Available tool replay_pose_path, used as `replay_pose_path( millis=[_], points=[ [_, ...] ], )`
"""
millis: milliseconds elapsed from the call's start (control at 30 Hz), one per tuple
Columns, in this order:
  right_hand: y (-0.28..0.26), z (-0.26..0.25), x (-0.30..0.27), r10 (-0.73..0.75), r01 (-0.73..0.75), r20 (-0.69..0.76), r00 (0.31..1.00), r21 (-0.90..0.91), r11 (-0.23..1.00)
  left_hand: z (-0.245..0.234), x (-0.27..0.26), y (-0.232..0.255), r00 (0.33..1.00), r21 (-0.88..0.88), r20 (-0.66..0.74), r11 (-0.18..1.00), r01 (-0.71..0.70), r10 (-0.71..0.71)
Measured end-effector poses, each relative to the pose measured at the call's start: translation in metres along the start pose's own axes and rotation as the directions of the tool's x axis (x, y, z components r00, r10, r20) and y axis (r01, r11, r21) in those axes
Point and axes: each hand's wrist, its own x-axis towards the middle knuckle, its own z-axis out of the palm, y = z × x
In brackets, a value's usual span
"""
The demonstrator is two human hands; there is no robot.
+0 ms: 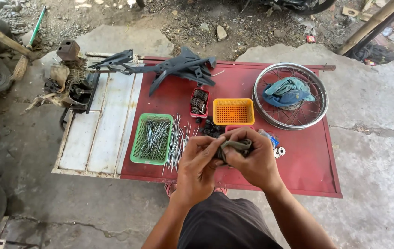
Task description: The person cleans a small black mechanical part using a cloth, wiping it thoroughly while holding it in their hands. They then place the part into a red basket on the table and pick up another similar part to continue the cleaning process.
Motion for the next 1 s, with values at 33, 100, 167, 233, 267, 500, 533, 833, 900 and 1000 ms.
replay_pose_path(
  millis=[33, 100, 167, 233, 267, 500, 533, 833, 900, 1000],
  points=[
    [0.0, 0.004, 0.003, -0.003, 0.003, -0.004, 1.0, -0.002, 1.0, -0.002, 0.003, 0.0, 1.0, -0.003, 0.001, 1.0, -0.004, 0.004],
    [-0.001, 0.015, 0.005, -0.029, 0.031, -0.03, 0.999, 0.062, 0.998, -0.011, 0.007, 0.003, 0.998, -0.138, -0.047, 0.99, 0.023, -0.029],
    [0.005, 0.026, 0.004, -0.032, 0.035, -0.041, 0.999, 0.077, 0.996, -0.025, 0.012, 0.004, 0.999, -0.168, -0.039, 0.985, 0.028, -0.035],
    [0.005, 0.041, 0.001, -0.031, 0.035, -0.049, 0.998, 0.085, 0.996, -0.041, 0.012, 0.001, 0.998, -0.202, -0.035, 0.979, 0.038, -0.046],
    [0.002, 0.05, 0.002, -0.019, 0.023, -0.037, 0.999, 0.109, 0.994, -0.05, 0.012, -0.003, 0.997, -0.264, -0.027, 0.962, 0.062, -0.071],
    [-0.011, 0.11, 0.007, -0.032, 0.034, -0.023, 0.999, 0.082, 0.996, -0.108, 0.012, -0.021, 0.998, -0.329, -0.003, 0.942, 0.064, -0.069],
    [-0.013, 0.118, 0.008, -0.027, 0.03, -0.037, 0.999, 0.075, 0.997, -0.117, 0.011, -0.026, 0.998, -0.34, 0.009, 0.938, 0.068, -0.069],
    [-0.029, 0.175, 0.012, -0.096, 0.087, -0.099, 0.99, -0.091, 0.992, -0.159, 0.016, -0.063, 0.99, -0.481, 0.025, 0.866, 0.137, -0.142],
    [-0.026, 0.181, 0.012, -0.094, 0.09, -0.091, 0.991, -0.047, 0.995, -0.162, 0.013, -0.073, 0.958, -0.677, 0.076, 0.691, 0.253, -0.277],
    [-0.027, 0.182, 0.01, -0.139, 0.131, -0.111, 0.984, -0.079, 0.988, -0.162, 0.007, -0.083, 0.902, -0.775, 0.151, 0.518, 0.362, -0.405]
  ],
)
